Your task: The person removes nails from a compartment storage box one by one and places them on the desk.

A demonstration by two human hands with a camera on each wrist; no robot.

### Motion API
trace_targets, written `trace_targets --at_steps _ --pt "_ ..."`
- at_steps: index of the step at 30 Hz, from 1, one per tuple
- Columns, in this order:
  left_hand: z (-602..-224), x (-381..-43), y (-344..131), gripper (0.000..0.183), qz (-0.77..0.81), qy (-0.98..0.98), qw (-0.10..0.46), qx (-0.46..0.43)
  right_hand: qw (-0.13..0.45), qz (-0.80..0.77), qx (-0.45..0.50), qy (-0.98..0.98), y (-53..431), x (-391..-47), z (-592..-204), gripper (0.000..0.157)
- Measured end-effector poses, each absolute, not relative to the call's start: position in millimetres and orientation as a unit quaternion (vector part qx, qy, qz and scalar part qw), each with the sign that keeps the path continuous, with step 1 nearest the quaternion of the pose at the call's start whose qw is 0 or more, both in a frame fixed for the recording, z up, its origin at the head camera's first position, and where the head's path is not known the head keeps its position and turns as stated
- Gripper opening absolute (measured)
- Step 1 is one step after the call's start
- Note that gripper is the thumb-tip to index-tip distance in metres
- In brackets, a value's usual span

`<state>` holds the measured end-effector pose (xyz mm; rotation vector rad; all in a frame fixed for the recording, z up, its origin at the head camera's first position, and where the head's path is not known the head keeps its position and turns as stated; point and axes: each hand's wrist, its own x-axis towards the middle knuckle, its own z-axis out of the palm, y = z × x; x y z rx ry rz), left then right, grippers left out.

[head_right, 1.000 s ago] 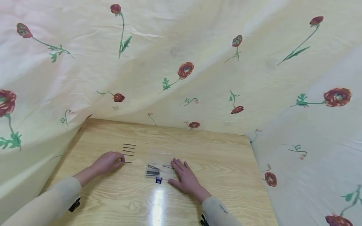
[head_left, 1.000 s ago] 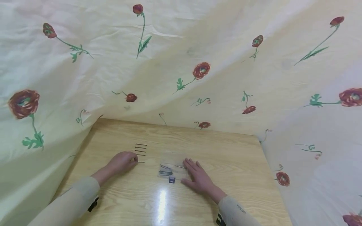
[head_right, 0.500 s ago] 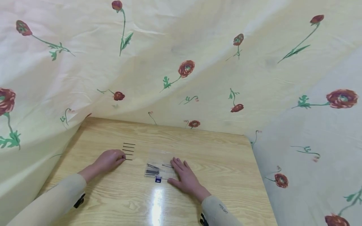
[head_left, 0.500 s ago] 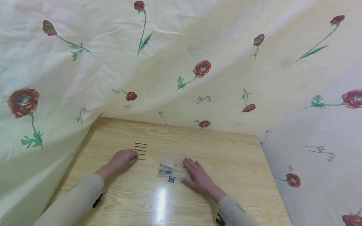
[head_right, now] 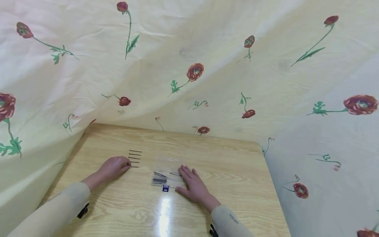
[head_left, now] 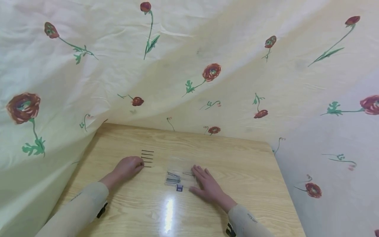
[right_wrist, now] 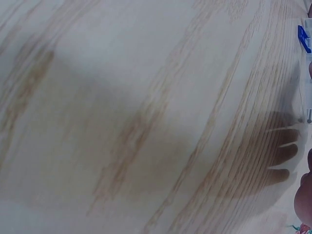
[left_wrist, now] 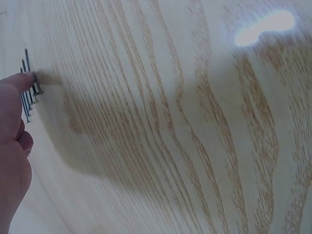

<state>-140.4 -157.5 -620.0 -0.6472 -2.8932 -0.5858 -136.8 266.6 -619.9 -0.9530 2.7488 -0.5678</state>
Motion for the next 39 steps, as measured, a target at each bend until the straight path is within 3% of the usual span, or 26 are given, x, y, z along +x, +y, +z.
trace_targets --at_steps 9,20,31,39 --pt "-617 -140 -153 0.003 -0.200 -0.953 0.059 -0.221 0.090 -0.190 -0.317 0.925 267 -135 -620 0.087" --pt "-586 -154 -118 0.022 -0.229 -0.922 0.057 -0.307 0.084 -0.195 -0.321 0.923 269 -134 -617 0.087" --pt "-579 -163 -76 0.030 -0.232 -0.910 -0.017 -0.344 0.078 -0.198 -0.329 0.920 269 -133 -616 0.086" --pt "-584 -171 -54 0.023 -0.214 -0.902 -0.064 -0.370 0.081 -0.190 -0.325 0.923 269 -133 -618 0.086"
